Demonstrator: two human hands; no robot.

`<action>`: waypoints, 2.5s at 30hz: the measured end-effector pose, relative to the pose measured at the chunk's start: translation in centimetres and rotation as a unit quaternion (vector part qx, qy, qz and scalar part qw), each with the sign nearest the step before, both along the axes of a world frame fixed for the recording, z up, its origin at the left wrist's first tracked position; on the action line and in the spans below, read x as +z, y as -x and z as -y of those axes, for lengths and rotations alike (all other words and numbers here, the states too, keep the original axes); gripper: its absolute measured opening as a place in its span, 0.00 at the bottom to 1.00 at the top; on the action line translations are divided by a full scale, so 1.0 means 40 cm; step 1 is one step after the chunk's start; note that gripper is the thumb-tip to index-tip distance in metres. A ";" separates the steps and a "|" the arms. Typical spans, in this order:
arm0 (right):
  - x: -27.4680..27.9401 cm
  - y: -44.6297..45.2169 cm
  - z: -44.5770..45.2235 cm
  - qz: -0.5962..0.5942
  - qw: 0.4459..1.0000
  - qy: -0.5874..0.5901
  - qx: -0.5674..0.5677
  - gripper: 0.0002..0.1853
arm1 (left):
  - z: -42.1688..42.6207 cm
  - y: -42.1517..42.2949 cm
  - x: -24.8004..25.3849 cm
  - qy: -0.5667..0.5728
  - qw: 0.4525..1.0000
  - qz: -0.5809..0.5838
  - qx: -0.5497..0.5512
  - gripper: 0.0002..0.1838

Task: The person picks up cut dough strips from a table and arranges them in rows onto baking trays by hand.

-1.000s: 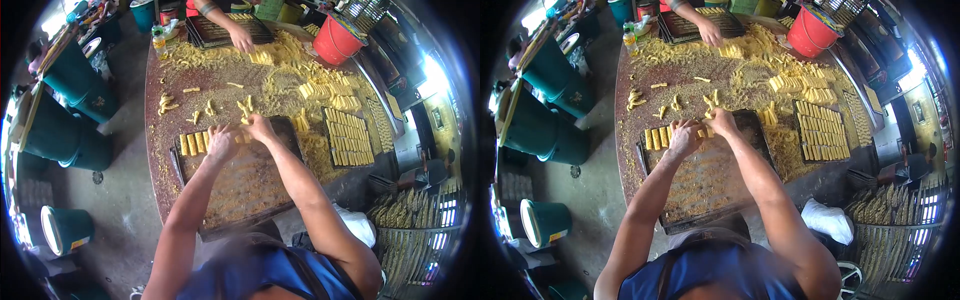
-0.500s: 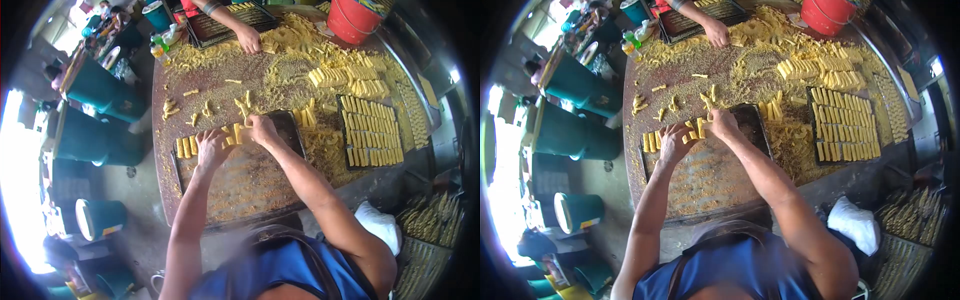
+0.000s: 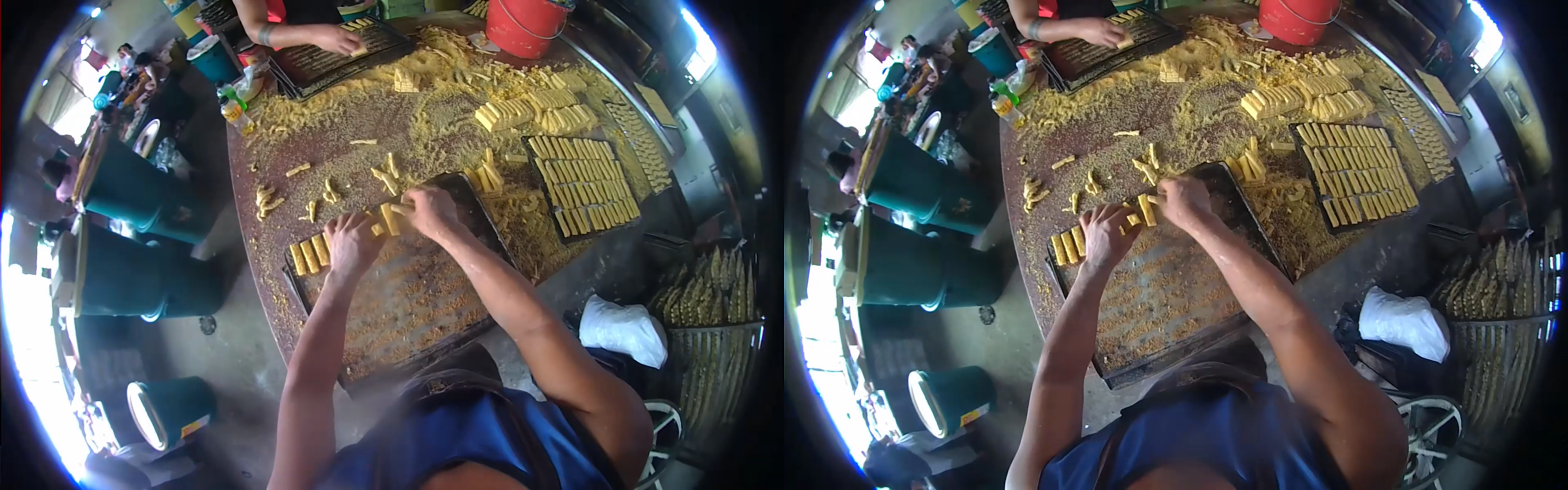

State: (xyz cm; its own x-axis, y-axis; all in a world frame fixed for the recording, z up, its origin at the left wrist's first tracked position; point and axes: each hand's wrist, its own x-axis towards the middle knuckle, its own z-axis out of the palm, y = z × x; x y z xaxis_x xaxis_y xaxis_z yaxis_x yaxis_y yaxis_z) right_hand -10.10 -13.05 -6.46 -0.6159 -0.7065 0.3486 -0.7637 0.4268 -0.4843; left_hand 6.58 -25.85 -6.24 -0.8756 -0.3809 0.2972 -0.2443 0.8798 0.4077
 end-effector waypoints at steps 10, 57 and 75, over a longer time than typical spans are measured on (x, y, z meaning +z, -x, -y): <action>0.019 -0.054 0.036 -0.026 0.993 -0.105 0.053 0.11 | -0.019 0.044 -0.040 -0.003 1.000 0.011 -0.025 0.22; 0.059 0.349 -0.263 0.561 0.805 0.167 -0.100 0.30 | -0.048 0.270 0.024 -0.052 0.995 0.085 0.021 0.18; 0.017 0.186 -0.060 0.122 0.985 -0.122 -0.021 0.25 | -0.128 0.179 -0.053 0.007 0.999 -0.048 -0.012 0.19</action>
